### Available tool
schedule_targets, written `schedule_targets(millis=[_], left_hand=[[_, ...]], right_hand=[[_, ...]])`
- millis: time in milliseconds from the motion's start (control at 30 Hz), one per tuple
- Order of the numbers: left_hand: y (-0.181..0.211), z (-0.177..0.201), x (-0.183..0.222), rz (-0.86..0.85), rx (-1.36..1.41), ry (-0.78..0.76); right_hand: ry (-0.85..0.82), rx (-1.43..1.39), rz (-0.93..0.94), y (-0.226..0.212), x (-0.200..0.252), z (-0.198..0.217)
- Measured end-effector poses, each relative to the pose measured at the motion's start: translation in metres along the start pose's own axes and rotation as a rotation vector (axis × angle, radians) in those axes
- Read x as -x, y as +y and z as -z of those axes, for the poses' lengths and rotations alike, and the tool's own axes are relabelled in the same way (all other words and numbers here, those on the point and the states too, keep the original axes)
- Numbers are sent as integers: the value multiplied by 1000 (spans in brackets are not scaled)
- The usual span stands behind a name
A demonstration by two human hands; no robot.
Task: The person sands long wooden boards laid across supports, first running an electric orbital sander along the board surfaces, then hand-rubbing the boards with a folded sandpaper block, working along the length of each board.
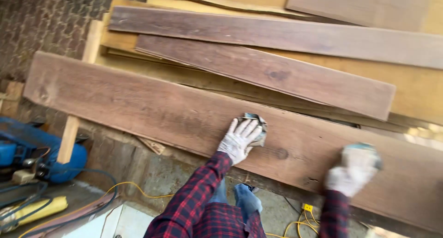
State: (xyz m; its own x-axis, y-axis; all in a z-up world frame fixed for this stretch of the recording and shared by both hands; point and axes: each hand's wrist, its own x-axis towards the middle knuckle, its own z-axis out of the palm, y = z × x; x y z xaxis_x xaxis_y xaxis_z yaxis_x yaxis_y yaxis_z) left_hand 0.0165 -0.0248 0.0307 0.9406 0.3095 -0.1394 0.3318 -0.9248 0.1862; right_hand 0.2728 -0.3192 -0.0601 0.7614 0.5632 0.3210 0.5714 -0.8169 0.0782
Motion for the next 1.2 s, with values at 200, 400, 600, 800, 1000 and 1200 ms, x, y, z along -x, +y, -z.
schedule_targets(millis=[200, 400, 600, 800, 1000, 1200], left_hand=[[-5, -7, 3, -40, 43, 109], [-18, 0, 11, -70, 205, 154], [-146, 49, 60, -226, 233, 132], [-317, 33, 128, 155, -71, 121], [-328, 32, 129, 225, -77, 54], [-327, 35, 130, 232, -81, 26]], right_hand=[[-273, -646, 307, -163, 42, 107], [-19, -472, 9, -26, 50, 32], [97, -2, -294, -79, 7, -64], [-114, -646, 218, -462, -24, 141], [-406, -627, 417, -420, -59, 128], [53, -328, -86, -301, -60, 55]])
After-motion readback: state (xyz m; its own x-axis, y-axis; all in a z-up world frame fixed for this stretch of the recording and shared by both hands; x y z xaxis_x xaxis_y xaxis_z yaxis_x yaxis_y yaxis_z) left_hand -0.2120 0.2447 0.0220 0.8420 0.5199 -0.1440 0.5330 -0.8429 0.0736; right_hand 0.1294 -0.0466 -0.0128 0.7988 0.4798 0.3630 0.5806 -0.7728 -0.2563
